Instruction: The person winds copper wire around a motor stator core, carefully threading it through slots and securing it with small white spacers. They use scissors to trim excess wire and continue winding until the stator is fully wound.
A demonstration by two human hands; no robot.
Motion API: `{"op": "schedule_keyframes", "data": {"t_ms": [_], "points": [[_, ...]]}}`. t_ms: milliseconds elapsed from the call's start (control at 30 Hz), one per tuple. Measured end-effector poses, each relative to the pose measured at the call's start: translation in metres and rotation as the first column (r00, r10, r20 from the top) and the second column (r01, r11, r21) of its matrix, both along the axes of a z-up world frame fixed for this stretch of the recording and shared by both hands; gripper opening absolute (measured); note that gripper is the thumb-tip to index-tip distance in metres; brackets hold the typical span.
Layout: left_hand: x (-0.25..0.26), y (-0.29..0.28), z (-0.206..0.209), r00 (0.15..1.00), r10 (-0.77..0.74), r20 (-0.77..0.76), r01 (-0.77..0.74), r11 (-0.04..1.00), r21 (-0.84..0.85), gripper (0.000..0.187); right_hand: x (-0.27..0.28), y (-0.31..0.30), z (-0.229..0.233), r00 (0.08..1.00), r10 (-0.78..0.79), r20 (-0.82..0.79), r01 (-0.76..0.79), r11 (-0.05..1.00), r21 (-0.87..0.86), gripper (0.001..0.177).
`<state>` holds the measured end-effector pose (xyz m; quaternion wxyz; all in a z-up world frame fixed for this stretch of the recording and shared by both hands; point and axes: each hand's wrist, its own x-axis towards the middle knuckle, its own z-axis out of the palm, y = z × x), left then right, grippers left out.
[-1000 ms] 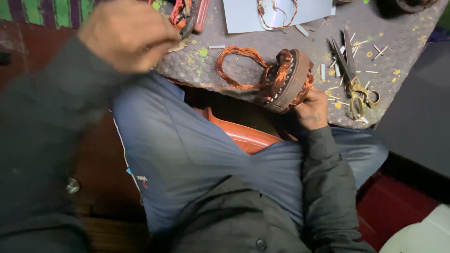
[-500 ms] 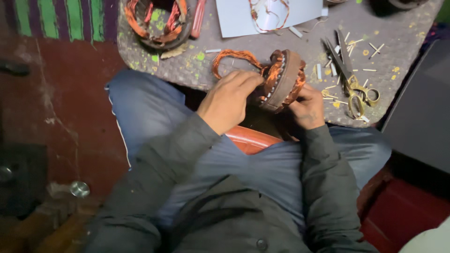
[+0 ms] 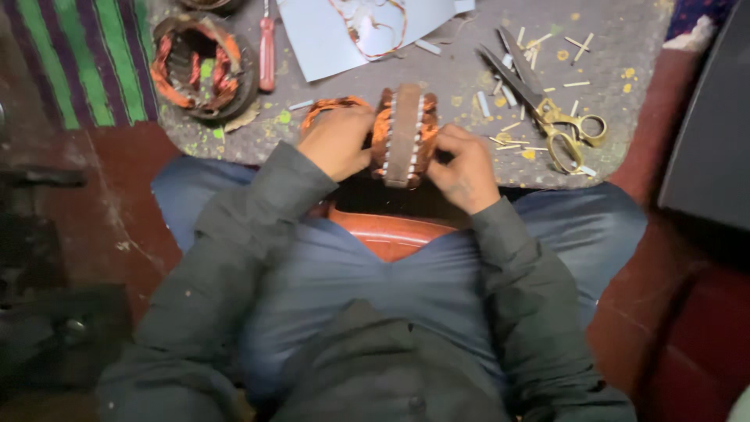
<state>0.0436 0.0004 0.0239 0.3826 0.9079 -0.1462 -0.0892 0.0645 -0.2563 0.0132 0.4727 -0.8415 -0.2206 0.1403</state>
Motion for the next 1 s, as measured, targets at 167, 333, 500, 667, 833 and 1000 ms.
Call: {"op": "schedule_keyframes", "data": {"t_ms": [167,333,500,667,833,1000], "points": [[0.006,-0.009,0.019,0.988,0.036,-0.15,-0.028,0.998,0.056,0.038,0.005,-0.006,-0.006,1.0,0.009,0.003,-0.009,0.999,-0.045,0.016],[0.011,-0.019,0.047,0.973,0.028,-0.229,-0.04,0.998,-0.049,0.038,0.017,-0.015,0.002,0.987,0.076,-0.138,-0.067,0.995,0.07,0.03],[0.005,-0.024,0.037,0.941,0.122,-0.316,-0.152,0.986,-0.07,0.025,0.027,-0.019,-0.005,0.951,0.066,-0.302,-0.007,0.981,0.192,0.026],[0.006,-0.013,-0.001,0.978,0.118,-0.174,-0.098,0.988,0.122,0.022,0.026,-0.011,-0.013,0.958,-0.021,-0.285,0.065,0.987,0.147,0.02],[0.005,-0.011,-0.015,0.949,0.173,-0.265,-0.172,0.985,0.025,0.025,0.029,-0.016,-0.011,0.998,0.027,-0.063,-0.022,0.997,0.077,0.011],[0.002,-0.012,-0.02,0.991,0.081,-0.108,-0.078,0.996,0.029,0.023,0.028,-0.018,-0.004,0.995,0.103,0.0,-0.102,0.993,0.05,0.011]]}}
